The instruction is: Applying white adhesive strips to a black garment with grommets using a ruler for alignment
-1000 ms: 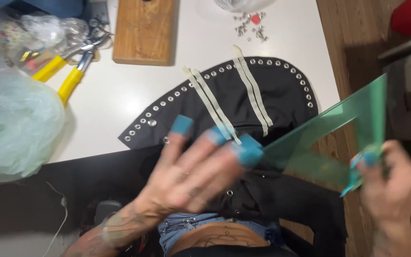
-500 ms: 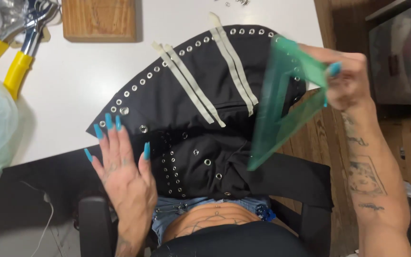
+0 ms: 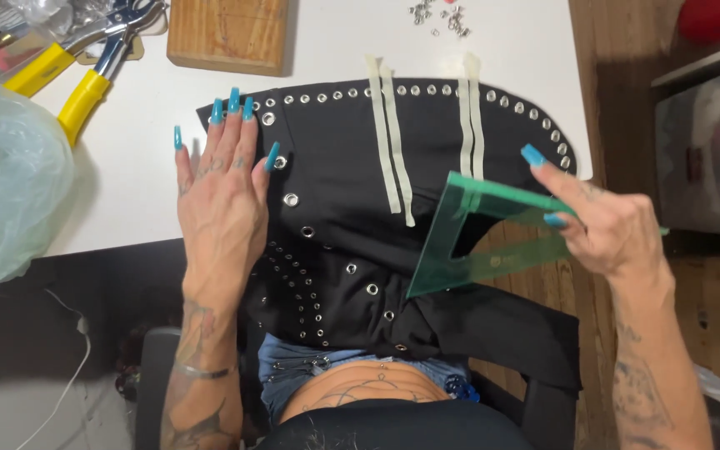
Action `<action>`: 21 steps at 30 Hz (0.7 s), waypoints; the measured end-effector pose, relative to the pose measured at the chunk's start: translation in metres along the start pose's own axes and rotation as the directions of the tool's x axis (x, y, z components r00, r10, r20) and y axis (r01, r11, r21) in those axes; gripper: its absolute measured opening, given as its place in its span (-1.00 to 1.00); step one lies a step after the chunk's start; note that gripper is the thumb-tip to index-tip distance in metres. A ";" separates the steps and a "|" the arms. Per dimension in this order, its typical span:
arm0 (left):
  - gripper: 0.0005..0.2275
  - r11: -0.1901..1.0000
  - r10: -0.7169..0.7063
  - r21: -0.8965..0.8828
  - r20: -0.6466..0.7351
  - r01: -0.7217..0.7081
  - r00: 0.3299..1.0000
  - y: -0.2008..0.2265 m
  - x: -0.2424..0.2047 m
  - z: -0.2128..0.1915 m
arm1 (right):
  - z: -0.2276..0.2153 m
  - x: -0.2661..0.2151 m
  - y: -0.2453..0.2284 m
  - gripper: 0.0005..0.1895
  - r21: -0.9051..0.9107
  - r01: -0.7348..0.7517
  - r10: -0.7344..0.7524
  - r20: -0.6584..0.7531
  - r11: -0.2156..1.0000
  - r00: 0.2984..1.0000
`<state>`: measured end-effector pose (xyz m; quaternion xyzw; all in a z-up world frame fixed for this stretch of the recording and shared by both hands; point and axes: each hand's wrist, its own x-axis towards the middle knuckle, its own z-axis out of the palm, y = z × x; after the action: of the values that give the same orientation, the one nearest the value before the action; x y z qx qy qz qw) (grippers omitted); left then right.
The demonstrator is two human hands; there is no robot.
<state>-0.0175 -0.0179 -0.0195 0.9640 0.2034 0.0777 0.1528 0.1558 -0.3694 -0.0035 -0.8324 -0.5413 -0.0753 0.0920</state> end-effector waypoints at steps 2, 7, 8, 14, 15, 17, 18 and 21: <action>-0.63 0.999 0.025 -0.025 -0.018 -0.026 1.000 -0.002 0.006 0.003 | -0.005 -0.006 -0.010 -0.39 -0.021 -0.059 0.060 0.018 0.998 0.998; -0.65 0.988 0.120 -0.094 -0.024 -0.121 0.993 -0.012 0.007 -0.003 | -0.016 -0.005 -0.023 -0.37 -0.041 -0.140 0.142 0.050 0.989 0.989; -0.67 0.975 0.188 -0.108 -0.078 -0.196 0.979 -0.016 0.006 -0.004 | -0.015 -0.002 -0.022 -0.35 -0.055 -0.171 0.174 0.061 0.984 0.983; -0.64 0.984 0.154 -0.074 -0.130 -0.165 0.979 -0.020 -0.011 -0.009 | 0.003 -0.006 0.009 -0.40 -0.158 0.055 -0.052 0.021 0.986 0.998; -0.64 0.988 0.123 -0.078 -0.114 -0.132 0.986 -0.020 -0.025 -0.008 | -0.001 -0.004 0.003 -0.40 -0.137 0.077 -0.071 0.044 0.988 0.997; -0.73 0.919 0.000 -0.342 -0.498 -0.196 0.867 -0.019 -0.043 -0.008 | -0.008 0.004 -0.006 -0.35 -0.072 -0.143 0.148 0.072 0.987 0.986; -0.73 0.922 -0.012 -0.340 -0.499 -0.183 0.866 -0.014 -0.058 -0.009 | -0.007 0.003 -0.004 -0.35 -0.067 -0.129 0.134 0.076 0.989 0.988; -0.78 0.913 -0.245 -0.392 -0.745 -0.110 0.621 -0.004 -0.091 -0.001 | -0.004 0.005 -0.001 -0.39 -0.098 -0.096 0.102 0.055 0.991 0.993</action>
<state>-0.1016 -0.0525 -0.0280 0.7723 0.2656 0.5220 0.2459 0.1572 -0.3656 0.0014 -0.8635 -0.4977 -0.0713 0.0396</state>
